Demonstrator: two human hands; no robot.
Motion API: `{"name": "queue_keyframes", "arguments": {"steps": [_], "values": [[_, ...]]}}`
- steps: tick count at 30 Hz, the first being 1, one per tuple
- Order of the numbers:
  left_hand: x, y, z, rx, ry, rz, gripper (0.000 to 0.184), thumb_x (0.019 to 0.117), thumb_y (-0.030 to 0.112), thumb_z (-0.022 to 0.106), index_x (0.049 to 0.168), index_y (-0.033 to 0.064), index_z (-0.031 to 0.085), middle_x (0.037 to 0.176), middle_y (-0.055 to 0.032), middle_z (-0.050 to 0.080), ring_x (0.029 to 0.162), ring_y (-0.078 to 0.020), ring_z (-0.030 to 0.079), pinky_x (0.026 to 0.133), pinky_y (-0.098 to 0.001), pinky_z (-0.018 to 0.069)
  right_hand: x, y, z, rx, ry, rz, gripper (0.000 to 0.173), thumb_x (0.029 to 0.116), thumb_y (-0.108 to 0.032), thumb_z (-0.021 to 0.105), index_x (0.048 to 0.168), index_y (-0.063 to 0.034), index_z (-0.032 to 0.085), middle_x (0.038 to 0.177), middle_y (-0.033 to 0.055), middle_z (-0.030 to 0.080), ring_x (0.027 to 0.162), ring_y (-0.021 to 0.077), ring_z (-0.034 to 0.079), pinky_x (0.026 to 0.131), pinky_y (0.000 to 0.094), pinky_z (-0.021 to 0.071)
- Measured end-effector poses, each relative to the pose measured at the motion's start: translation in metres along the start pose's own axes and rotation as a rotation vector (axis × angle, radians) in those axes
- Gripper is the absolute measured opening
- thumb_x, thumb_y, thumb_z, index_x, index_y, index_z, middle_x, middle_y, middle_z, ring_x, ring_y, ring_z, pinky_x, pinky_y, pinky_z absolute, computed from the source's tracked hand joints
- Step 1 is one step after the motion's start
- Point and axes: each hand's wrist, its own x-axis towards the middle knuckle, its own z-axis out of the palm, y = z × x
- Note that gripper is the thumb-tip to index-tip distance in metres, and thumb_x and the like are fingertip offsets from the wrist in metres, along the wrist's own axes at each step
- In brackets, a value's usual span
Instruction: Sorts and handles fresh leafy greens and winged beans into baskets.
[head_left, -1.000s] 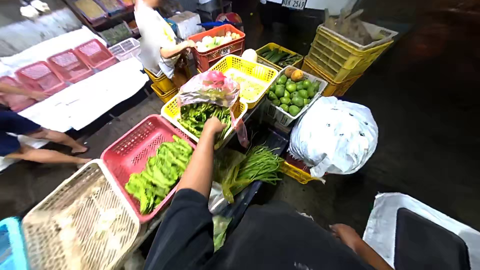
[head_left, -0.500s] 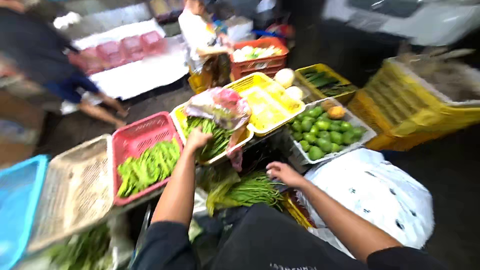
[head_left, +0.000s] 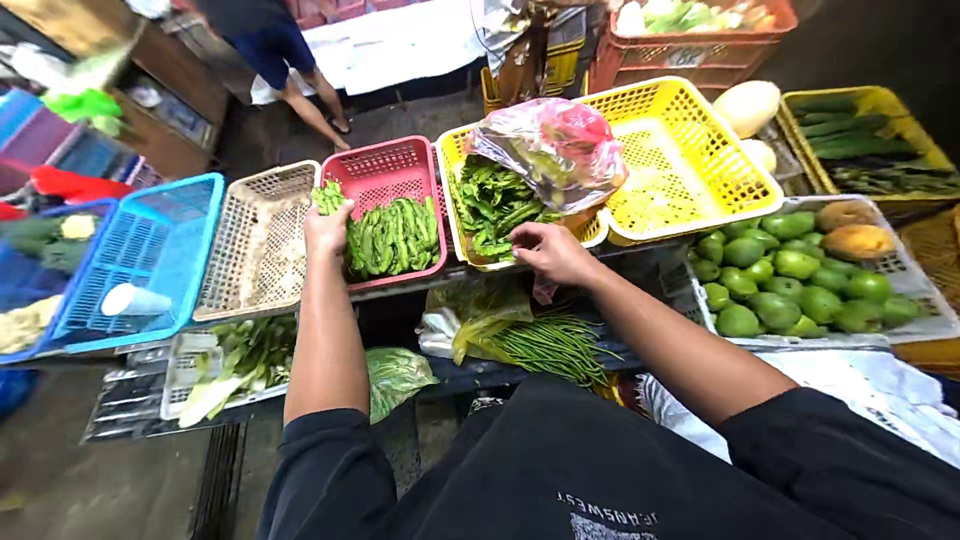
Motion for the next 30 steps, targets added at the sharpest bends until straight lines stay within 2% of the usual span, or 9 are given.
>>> {"name": "queue_keyframes", "arguments": {"steps": [4, 8, 11, 14, 17, 21, 24, 26, 30], "values": [[0.014, -0.023, -0.035, 0.383, -0.145, -0.003, 0.065, 0.0965, 0.046, 0.067, 0.142, 0.0016, 0.054, 0.13, -0.0313, 0.062, 0.124, -0.0495, 0.058, 0.103, -0.0717, 0.0431, 0.07, 0.011, 0.043, -0.496, -0.219, 0.122, 0.042, 0.0889, -0.027, 0.076, 0.128, -0.0155, 0.068, 0.117, 0.0169, 0.07, 0.108, 0.0403, 0.067, 0.089, 0.0688, 0.0528], [0.022, -0.06, -0.04, 0.548, -0.286, 0.111, 0.055, 0.0968, 0.045, 0.067, 0.139, 0.0092, 0.062, 0.134, -0.0246, 0.063, 0.126, -0.0453, 0.059, 0.104, -0.071, 0.0439, 0.108, 0.006, 0.063, -0.806, -0.481, 0.335, 0.036, 0.0822, -0.033, 0.081, 0.111, -0.0135, 0.074, 0.107, 0.0193, 0.072, 0.105, 0.0432, 0.068, 0.083, 0.0707, 0.0529], [0.013, -0.082, -0.049, 0.46, -0.261, 0.195, 0.049, 0.0984, 0.045, 0.067, 0.132, 0.0083, 0.066, 0.129, -0.0215, 0.067, 0.12, -0.0421, 0.063, 0.101, -0.0687, 0.0473, 0.111, 0.002, 0.054, -0.823, -0.531, 0.317, 0.028, 0.0894, -0.037, 0.076, 0.106, -0.0139, 0.076, 0.104, 0.0161, 0.073, 0.104, 0.04, 0.069, 0.085, 0.0683, 0.0536], [0.002, -0.102, -0.06, 0.402, -0.253, 0.278, 0.048, 0.0987, 0.047, 0.065, 0.132, 0.013, 0.067, 0.133, -0.015, 0.064, 0.119, -0.0351, 0.063, 0.1, -0.0635, 0.0496, 0.099, -0.011, 0.025, -0.623, -0.282, 0.213, 0.023, 0.0992, -0.03, 0.066, 0.11, -0.0113, 0.075, 0.103, 0.0177, 0.074, 0.103, 0.0404, 0.069, 0.09, 0.0695, 0.0523], [-0.018, -0.114, -0.057, 0.413, -0.249, 0.369, 0.047, 0.0979, 0.048, 0.064, 0.127, 0.0126, 0.071, 0.141, -0.0121, 0.061, 0.132, -0.0341, 0.056, 0.108, -0.0621, 0.0437, 0.074, -0.04, -0.012, -0.267, 0.011, 0.162, 0.021, 0.102, -0.024, 0.064, 0.109, -0.0069, 0.074, 0.101, 0.0128, 0.074, 0.097, 0.0275, 0.071, 0.092, 0.0566, 0.0552], [-0.045, -0.094, -0.045, 0.162, -0.094, 0.582, 0.051, 0.0939, 0.036, 0.066, 0.131, 0.0013, 0.065, 0.137, -0.0206, 0.061, 0.13, -0.0345, 0.056, 0.11, -0.0541, 0.0436, 0.064, -0.079, -0.028, 0.355, 0.327, 0.096, 0.015, 0.1028, -0.013, 0.06, 0.111, -0.0016, 0.064, 0.094, 0.0056, 0.072, 0.068, 0.0085, 0.062, 0.063, 0.0258, 0.0536], [-0.077, -0.05, -0.018, -0.226, -0.262, 0.723, 0.044, 0.0936, 0.025, 0.07, 0.127, -0.0038, 0.062, 0.135, -0.0202, 0.061, 0.128, -0.027, 0.058, 0.105, -0.0461, 0.051, 0.071, -0.107, -0.008, 0.631, 0.343, 0.083, 0.016, 0.104, -0.013, 0.056, 0.116, -0.0029, 0.059, 0.096, 0.0082, 0.072, 0.068, 0.0101, 0.064, 0.06, 0.0252, 0.0544], [-0.093, -0.029, 0.009, -0.337, -0.381, 0.776, 0.048, 0.0926, 0.022, 0.073, 0.133, 0.0013, 0.058, 0.14, -0.0149, 0.059, 0.129, -0.0229, 0.058, 0.104, -0.0445, 0.0532, 0.077, -0.123, 0.026, 0.737, 0.318, 0.124, 0.019, 0.1048, -0.015, 0.054, 0.12, -0.0035, 0.057, 0.097, 0.0091, 0.072, 0.069, 0.0125, 0.065, 0.061, 0.0274, 0.0561], [-0.098, -0.024, 0.038, -0.393, -0.354, 0.779, 0.034, 0.0959, 0.012, 0.067, 0.129, 0.0069, 0.065, 0.125, -0.0088, 0.068, 0.097, -0.016, 0.07, 0.08, -0.0354, 0.0627, 0.076, -0.129, 0.088, 0.752, 0.209, 0.22, 0.029, 0.1044, -0.025, 0.058, 0.125, -0.0046, 0.058, 0.1, 0.0088, 0.071, 0.076, 0.0153, 0.067, 0.067, 0.0334, 0.0588]]}}
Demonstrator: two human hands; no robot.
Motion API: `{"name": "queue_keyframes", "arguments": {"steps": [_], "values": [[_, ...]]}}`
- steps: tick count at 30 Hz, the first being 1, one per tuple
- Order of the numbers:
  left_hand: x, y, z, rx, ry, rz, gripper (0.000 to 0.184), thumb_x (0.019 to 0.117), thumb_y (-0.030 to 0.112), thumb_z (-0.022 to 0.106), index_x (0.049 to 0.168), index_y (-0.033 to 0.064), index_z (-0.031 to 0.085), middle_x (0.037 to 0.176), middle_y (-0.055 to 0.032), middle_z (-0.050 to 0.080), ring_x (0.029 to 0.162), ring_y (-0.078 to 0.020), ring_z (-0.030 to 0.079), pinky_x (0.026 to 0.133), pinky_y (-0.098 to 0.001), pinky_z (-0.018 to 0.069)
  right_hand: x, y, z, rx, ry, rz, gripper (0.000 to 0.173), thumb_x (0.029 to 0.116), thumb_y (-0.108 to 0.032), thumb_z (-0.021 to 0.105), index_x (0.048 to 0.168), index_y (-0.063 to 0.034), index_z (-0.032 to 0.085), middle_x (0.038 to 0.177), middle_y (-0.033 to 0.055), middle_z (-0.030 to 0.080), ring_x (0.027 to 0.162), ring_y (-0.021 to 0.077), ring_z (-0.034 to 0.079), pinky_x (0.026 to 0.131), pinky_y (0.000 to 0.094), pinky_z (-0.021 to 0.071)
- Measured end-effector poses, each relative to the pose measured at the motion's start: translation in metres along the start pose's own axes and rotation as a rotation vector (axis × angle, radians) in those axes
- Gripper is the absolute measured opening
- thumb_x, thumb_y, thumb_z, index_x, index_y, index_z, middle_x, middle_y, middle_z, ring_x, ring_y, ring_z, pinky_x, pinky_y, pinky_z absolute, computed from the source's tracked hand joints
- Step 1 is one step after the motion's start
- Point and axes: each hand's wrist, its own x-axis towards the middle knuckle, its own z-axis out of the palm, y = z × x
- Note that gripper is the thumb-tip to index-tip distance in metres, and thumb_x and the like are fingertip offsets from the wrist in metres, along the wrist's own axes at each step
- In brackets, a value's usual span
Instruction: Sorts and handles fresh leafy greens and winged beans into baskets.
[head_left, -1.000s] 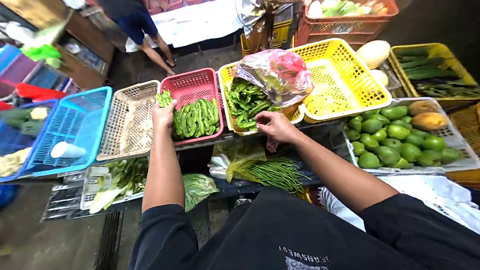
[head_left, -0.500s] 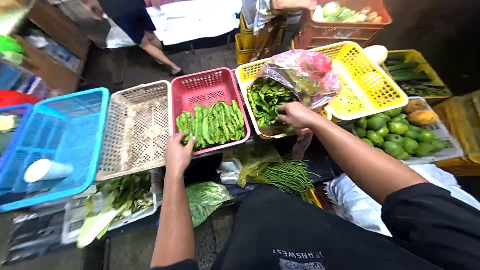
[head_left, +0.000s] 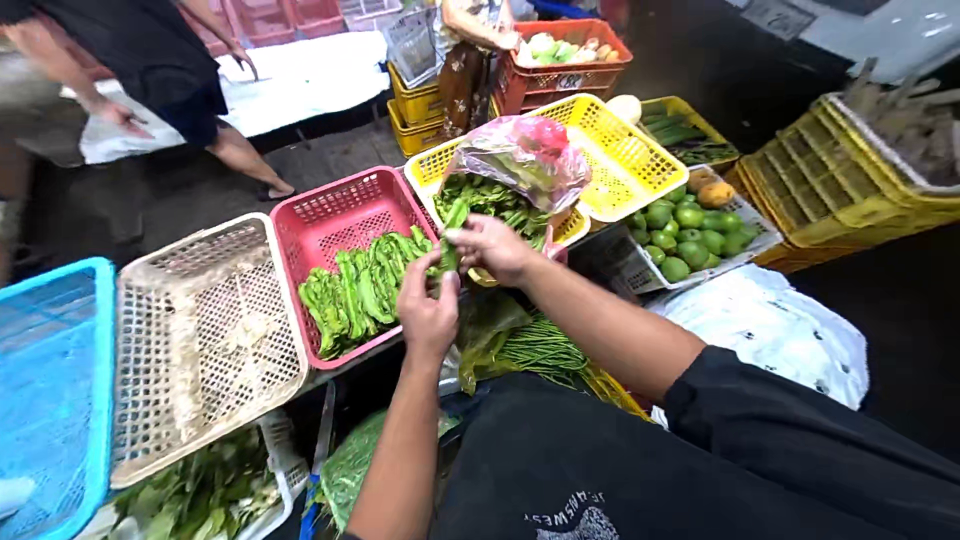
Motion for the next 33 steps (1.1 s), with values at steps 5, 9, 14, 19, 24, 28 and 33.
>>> {"name": "queue_keyframes", "arguments": {"steps": [5, 9, 14, 19, 24, 28, 33], "values": [[0.006, -0.046, -0.064, 0.591, 0.116, -0.053, 0.027, 0.0986, 0.016, 0.06, 0.119, 0.0006, 0.069, 0.118, -0.0198, 0.068, 0.104, -0.0297, 0.068, 0.088, -0.0451, 0.057, -0.003, 0.022, -0.065, -0.813, 0.27, -0.251, 0.028, 0.0975, -0.021, 0.068, 0.122, -0.0069, 0.069, 0.113, 0.0103, 0.073, 0.101, 0.0212, 0.072, 0.092, 0.0461, 0.0603], [0.008, -0.031, -0.06, 0.787, -0.076, -0.059, 0.034, 0.096, 0.025, 0.06, 0.121, 0.0044, 0.072, 0.129, -0.0198, 0.066, 0.129, -0.0411, 0.057, 0.108, -0.0595, 0.0428, 0.022, 0.017, -0.158, -1.291, 0.581, -0.26, 0.071, 0.0804, -0.042, 0.084, 0.135, -0.0049, 0.059, 0.131, 0.0211, 0.061, 0.125, 0.0405, 0.057, 0.104, 0.06, 0.0471], [0.031, 0.011, 0.034, 0.569, -0.354, 0.012, 0.034, 0.0947, 0.026, 0.07, 0.12, 0.0049, 0.072, 0.129, -0.0143, 0.066, 0.126, -0.0325, 0.059, 0.107, -0.0521, 0.0482, 0.051, -0.001, -0.202, -1.396, 0.514, -0.202, 0.032, 0.091, -0.02, 0.068, 0.119, -0.006, 0.068, 0.114, 0.0198, 0.069, 0.109, 0.0413, 0.066, 0.091, 0.0662, 0.0515], [0.084, 0.024, 0.124, 0.578, -0.445, 0.012, 0.036, 0.0974, 0.023, 0.066, 0.129, 0.0068, 0.067, 0.134, -0.0134, 0.064, 0.13, -0.0309, 0.058, 0.11, -0.0511, 0.0463, 0.052, -0.019, -0.214, -0.77, 0.609, -0.216, 0.025, 0.0984, -0.015, 0.057, 0.116, -0.0036, 0.071, 0.106, 0.0165, 0.073, 0.1, 0.0299, 0.071, 0.092, 0.0535, 0.0558], [0.128, 0.016, 0.202, 0.567, -0.403, -0.193, 0.055, 0.1017, 0.031, 0.058, 0.147, 0.0009, 0.05, 0.149, -0.0214, 0.052, 0.139, -0.0362, 0.05, 0.115, -0.0537, 0.0417, 0.059, -0.008, -0.227, 0.077, 0.502, 0.011, 0.022, 0.1053, -0.011, 0.043, 0.118, -0.0027, 0.058, 0.078, 0.0049, 0.057, 0.059, 0.0137, 0.056, 0.056, 0.0328, 0.0525], [0.147, 0.018, 0.236, 0.525, -0.225, -0.471, 0.106, 0.086, 0.065, 0.07, 0.155, -0.0058, 0.032, 0.157, -0.0282, 0.039, 0.143, -0.0411, 0.044, 0.116, -0.0581, 0.0389, 0.05, -0.003, -0.232, 0.259, 0.363, 0.032, 0.018, 0.1039, -0.017, 0.044, 0.108, -0.0085, 0.06, 0.071, 0.0006, 0.052, 0.052, 0.0101, 0.047, 0.051, 0.029, 0.0462], [0.163, 0.005, 0.266, 0.723, -0.223, -0.544, 0.093, 0.0891, 0.032, 0.07, 0.16, -0.003, 0.022, 0.159, -0.0261, 0.036, 0.144, -0.0397, 0.042, 0.117, -0.0603, 0.0327, 0.029, -0.001, -0.217, 0.227, 0.111, 0.049, 0.026, 0.1055, -0.016, 0.04, 0.118, -0.007, 0.061, 0.085, 0.0026, 0.06, 0.068, 0.0113, 0.058, 0.064, 0.0318, 0.0532]]}}
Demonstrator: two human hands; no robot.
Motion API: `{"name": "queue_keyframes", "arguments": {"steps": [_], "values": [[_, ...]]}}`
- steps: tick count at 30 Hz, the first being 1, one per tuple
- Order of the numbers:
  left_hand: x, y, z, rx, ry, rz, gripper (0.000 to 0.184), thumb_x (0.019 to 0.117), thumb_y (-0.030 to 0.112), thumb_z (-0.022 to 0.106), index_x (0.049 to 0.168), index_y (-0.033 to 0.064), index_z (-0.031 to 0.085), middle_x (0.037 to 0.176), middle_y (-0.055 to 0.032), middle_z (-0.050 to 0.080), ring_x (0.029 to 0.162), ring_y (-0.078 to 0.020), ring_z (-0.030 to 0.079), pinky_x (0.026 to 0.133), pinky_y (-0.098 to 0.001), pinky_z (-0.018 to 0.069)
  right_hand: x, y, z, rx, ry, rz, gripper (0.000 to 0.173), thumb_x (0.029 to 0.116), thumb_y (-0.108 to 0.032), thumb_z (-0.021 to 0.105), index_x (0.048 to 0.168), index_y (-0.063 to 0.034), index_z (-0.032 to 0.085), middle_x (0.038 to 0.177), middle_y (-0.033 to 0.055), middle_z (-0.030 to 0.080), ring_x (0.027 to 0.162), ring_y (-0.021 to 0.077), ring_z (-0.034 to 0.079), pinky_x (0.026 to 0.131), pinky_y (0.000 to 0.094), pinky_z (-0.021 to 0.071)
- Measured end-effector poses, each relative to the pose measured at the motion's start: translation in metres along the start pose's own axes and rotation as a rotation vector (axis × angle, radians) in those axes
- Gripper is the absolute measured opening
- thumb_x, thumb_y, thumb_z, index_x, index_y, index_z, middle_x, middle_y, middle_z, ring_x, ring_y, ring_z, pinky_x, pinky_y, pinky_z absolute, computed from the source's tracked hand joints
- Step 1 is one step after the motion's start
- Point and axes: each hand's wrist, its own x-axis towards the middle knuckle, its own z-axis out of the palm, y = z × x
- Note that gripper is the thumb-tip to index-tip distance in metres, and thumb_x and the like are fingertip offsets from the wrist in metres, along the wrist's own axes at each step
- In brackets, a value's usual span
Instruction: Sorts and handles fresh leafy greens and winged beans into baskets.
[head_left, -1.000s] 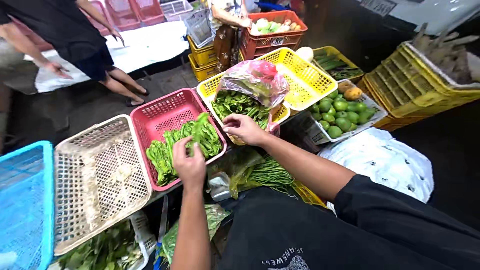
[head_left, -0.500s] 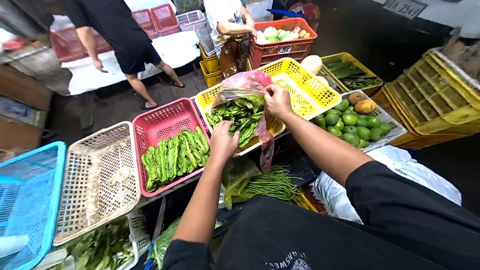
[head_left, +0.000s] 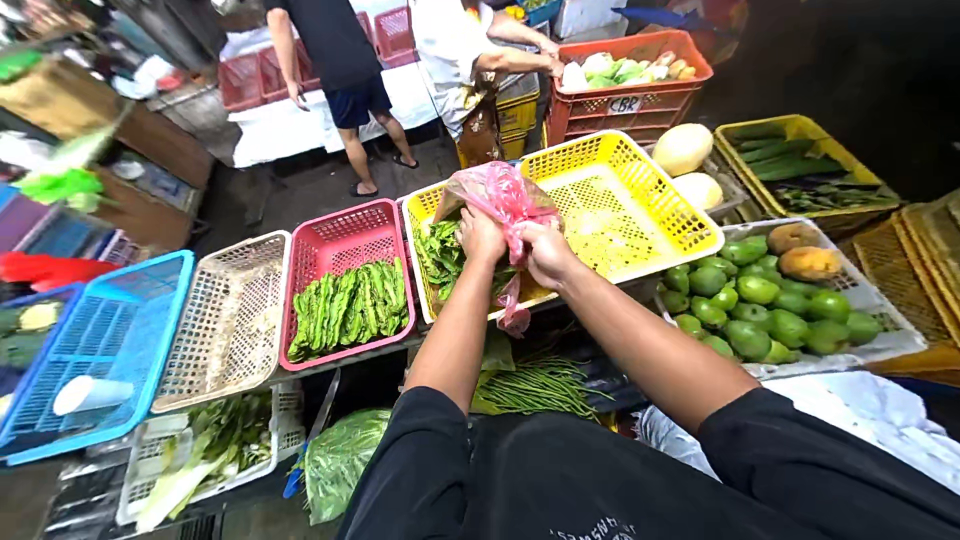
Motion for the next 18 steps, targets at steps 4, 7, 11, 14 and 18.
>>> {"name": "queue_keyframes", "arguments": {"steps": [4, 7, 11, 14, 18], "values": [[0.0, -0.003, -0.001, -0.061, 0.011, -0.042, 0.08, 0.091, 0.026, 0.068, 0.156, -0.0007, 0.03, 0.143, -0.0242, 0.055, 0.131, -0.0395, 0.055, 0.109, -0.0619, 0.0419, -0.007, -0.007, 0.001, -0.019, -0.098, 0.014, 0.022, 0.1056, -0.018, 0.046, 0.117, -0.0057, 0.06, 0.09, 0.0043, 0.063, 0.077, 0.0136, 0.062, 0.073, 0.0351, 0.0552], [0.001, -0.013, -0.025, 0.014, -0.096, -0.005, 0.082, 0.0786, 0.028, 0.08, 0.146, 0.0027, 0.04, 0.119, -0.0236, 0.068, 0.109, -0.0421, 0.068, 0.089, -0.0661, 0.0543, 0.009, -0.008, -0.016, -0.151, 0.026, -0.023, 0.017, 0.101, -0.016, 0.059, 0.115, -0.0073, 0.059, 0.078, 0.0059, 0.063, 0.061, 0.0149, 0.06, 0.057, 0.0335, 0.0544], [0.009, -0.033, -0.076, 0.164, -0.25, 0.129, 0.073, 0.0787, 0.023, 0.079, 0.143, 0.0051, 0.05, 0.118, -0.0244, 0.068, 0.109, -0.0436, 0.067, 0.09, -0.0681, 0.0525, 0.021, -0.007, -0.021, -0.276, 0.145, -0.056, 0.019, 0.1003, -0.01, 0.06, 0.117, -0.0013, 0.058, 0.076, 0.0082, 0.063, 0.06, 0.0164, 0.062, 0.058, 0.035, 0.057], [0.0, -0.053, -0.095, 0.278, -0.277, 0.182, 0.079, 0.0775, 0.021, 0.08, 0.149, 0.0104, 0.047, 0.117, -0.0231, 0.069, 0.109, -0.0438, 0.067, 0.09, -0.0691, 0.0523, 0.025, 0.006, -0.013, -0.372, 0.178, -0.116, 0.018, 0.0987, -0.01, 0.061, 0.115, -0.002, 0.06, 0.077, 0.0081, 0.064, 0.06, 0.016, 0.062, 0.058, 0.035, 0.0562], [-0.029, -0.11, -0.099, 0.1, -0.272, 0.142, 0.082, 0.0813, 0.017, 0.08, 0.153, 0.0085, 0.041, 0.125, -0.025, 0.066, 0.115, -0.0429, 0.066, 0.096, -0.0671, 0.0519, 0.03, 0.012, -0.007, -0.382, 0.221, -0.115, 0.017, 0.1001, -0.01, 0.06, 0.115, -0.0019, 0.06, 0.078, 0.0085, 0.064, 0.061, 0.0162, 0.062, 0.06, 0.0359, 0.057]]}}
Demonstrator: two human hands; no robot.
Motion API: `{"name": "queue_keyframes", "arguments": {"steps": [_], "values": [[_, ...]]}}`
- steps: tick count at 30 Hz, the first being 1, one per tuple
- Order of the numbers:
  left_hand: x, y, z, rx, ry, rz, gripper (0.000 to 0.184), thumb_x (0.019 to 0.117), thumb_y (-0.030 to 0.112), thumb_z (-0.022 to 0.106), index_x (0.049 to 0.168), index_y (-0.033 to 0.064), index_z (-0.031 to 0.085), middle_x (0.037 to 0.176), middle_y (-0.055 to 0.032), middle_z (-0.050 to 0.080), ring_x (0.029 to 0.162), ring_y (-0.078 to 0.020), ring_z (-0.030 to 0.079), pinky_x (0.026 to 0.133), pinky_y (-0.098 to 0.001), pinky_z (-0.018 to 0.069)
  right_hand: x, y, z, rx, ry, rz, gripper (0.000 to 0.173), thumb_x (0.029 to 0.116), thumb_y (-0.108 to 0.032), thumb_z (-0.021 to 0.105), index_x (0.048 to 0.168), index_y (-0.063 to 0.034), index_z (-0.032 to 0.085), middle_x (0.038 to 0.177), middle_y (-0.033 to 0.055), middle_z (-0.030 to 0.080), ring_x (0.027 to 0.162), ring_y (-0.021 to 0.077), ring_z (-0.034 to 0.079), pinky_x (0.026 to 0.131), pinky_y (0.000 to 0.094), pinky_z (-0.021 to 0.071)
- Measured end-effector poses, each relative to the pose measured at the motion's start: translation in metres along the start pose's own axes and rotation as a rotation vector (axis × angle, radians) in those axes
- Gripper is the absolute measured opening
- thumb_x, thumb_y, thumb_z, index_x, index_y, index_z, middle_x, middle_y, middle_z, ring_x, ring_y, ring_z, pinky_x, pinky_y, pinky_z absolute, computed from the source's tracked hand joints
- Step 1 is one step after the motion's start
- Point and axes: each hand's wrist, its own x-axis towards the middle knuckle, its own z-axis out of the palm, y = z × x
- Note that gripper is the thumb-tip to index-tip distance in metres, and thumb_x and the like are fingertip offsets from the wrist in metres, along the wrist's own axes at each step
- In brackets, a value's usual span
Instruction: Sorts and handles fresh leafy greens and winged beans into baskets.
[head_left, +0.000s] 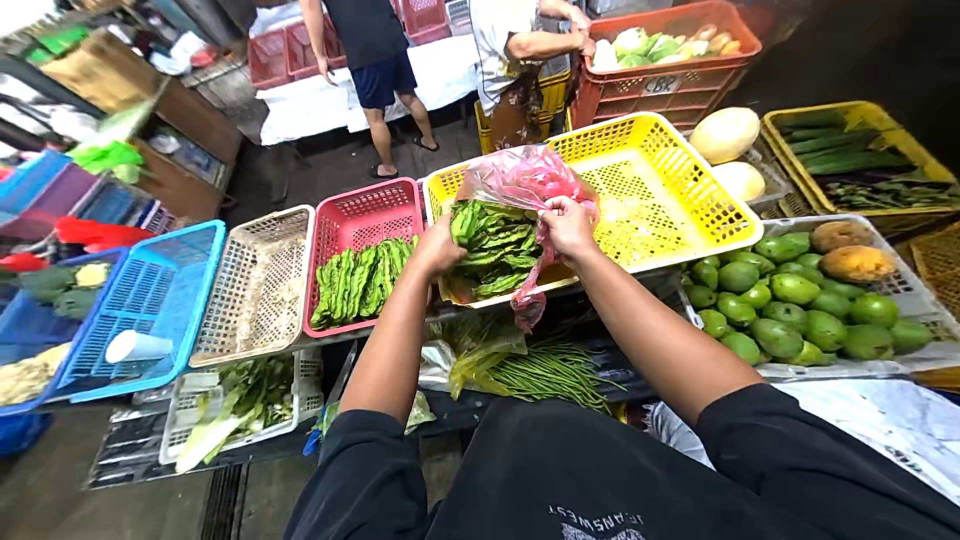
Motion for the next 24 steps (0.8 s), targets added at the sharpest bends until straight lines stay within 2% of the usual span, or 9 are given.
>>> {"name": "queue_keyframes", "arguments": {"steps": [3, 5, 8, 12, 15, 17, 19, 21, 24], "values": [[-0.03, -0.056, 0.016, -0.455, 0.081, 0.014, 0.068, 0.0798, 0.012, 0.079, 0.142, 0.0044, 0.052, 0.119, -0.0189, 0.07, 0.106, -0.0306, 0.07, 0.092, -0.0559, 0.058, -0.004, 0.0, 0.007, -0.064, 0.06, -0.003, 0.021, 0.0988, -0.013, 0.062, 0.117, -0.0031, 0.061, 0.085, 0.0102, 0.067, 0.069, 0.0194, 0.065, 0.066, 0.0408, 0.0574], [-0.048, -0.085, 0.016, -0.706, 0.104, 0.033, 0.064, 0.0836, 0.01, 0.078, 0.142, 0.0059, 0.053, 0.118, -0.0161, 0.071, 0.101, -0.0255, 0.072, 0.088, -0.0495, 0.0611, -0.015, -0.003, 0.017, -0.175, 0.087, -0.07, 0.035, 0.0959, -0.017, 0.066, 0.127, -0.0036, 0.059, 0.106, 0.0156, 0.069, 0.089, 0.0265, 0.069, 0.08, 0.0495, 0.0586], [-0.073, -0.113, 0.0, -0.87, 0.136, 0.033, 0.062, 0.0851, 0.008, 0.076, 0.143, 0.0061, 0.053, 0.119, -0.0148, 0.072, 0.1, -0.0244, 0.073, 0.086, -0.046, 0.0622, -0.041, -0.004, 0.035, -0.391, 0.114, -0.217, 0.051, 0.0942, -0.024, 0.07, 0.138, -0.005, 0.053, 0.135, 0.0218, 0.059, 0.122, 0.0368, 0.06, 0.101, 0.0599, 0.0497], [-0.111, -0.154, -0.034, -0.896, 0.19, 0.044, 0.059, 0.0866, 0.009, 0.075, 0.142, 0.0075, 0.053, 0.116, -0.0127, 0.072, 0.095, -0.0216, 0.073, 0.083, -0.0424, 0.0626, -0.069, -0.003, 0.06, -0.645, 0.202, -0.387, 0.062, 0.0888, -0.03, 0.072, 0.141, -0.0032, 0.051, 0.15, 0.0244, 0.045, 0.139, 0.0426, 0.045, 0.111, 0.0628, 0.0393], [-0.13, -0.192, -0.054, -0.915, 0.273, 0.048, 0.058, 0.087, 0.007, 0.074, 0.141, 0.0081, 0.054, 0.118, -0.0118, 0.072, 0.097, -0.0208, 0.073, 0.084, -0.0416, 0.0628, -0.08, -0.003, 0.077, -0.709, 0.257, -0.452, 0.067, 0.0867, -0.033, 0.072, 0.142, -0.002, 0.05, 0.158, 0.0247, 0.036, 0.145, 0.0434, 0.037, 0.116, 0.0609, 0.0344], [-0.132, -0.214, -0.062, -0.93, 0.357, 0.008, 0.059, 0.0854, 0.004, 0.075, 0.141, 0.005, 0.053, 0.119, -0.0141, 0.071, 0.1, -0.0221, 0.073, 0.086, -0.0428, 0.0627, -0.088, -0.006, 0.089, -0.721, 0.278, -0.458, 0.068, 0.0867, -0.033, 0.072, 0.143, -0.0016, 0.049, 0.16, 0.0249, 0.033, 0.147, 0.0433, 0.035, 0.117, 0.0605, 0.0332], [-0.13, -0.227, -0.065, -0.966, 0.429, -0.004, 0.056, 0.0847, 0.001, 0.074, 0.137, 0.0009, 0.053, 0.117, -0.0158, 0.071, 0.1, -0.0222, 0.073, 0.087, -0.0419, 0.0633, -0.097, -0.009, 0.101, -0.74, 0.312, -0.476, 0.067, 0.0861, -0.034, 0.071, 0.142, -0.0023, 0.05, 0.162, 0.0237, 0.031, 0.147, 0.0419, 0.034, 0.118, 0.0591, 0.0327], [-0.133, -0.232, -0.065, -0.988, 0.444, 0.004, 0.055, 0.0866, 0.002, 0.074, 0.138, 0.0034, 0.054, 0.116, -0.0141, 0.072, 0.098, -0.0213, 0.073, 0.085, -0.0415, 0.0631, -0.103, -0.015, 0.11, -0.758, 0.365, -0.527, 0.068, 0.0845, -0.037, 0.071, 0.14, -0.0027, 0.051, 0.164, 0.0234, 0.026, 0.15, 0.0417, 0.03, 0.119, 0.0587, 0.0304], [-0.131, -0.236, -0.064, -0.999, 0.444, 0.018, 0.059, 0.0879, 0.004, 0.074, 0.142, 0.0064, 0.052, 0.121, -0.0128, 0.071, 0.102, -0.0212, 0.073, 0.087, -0.0426, 0.0626, -0.112, -0.045, 0.115, -0.711, 0.408, -0.626, 0.066, 0.0853, -0.034, 0.071, 0.14, -0.0028, 0.051, 0.162, 0.0247, 0.03, 0.147, 0.0422, 0.034, 0.118, 0.0577, 0.0308]]}}
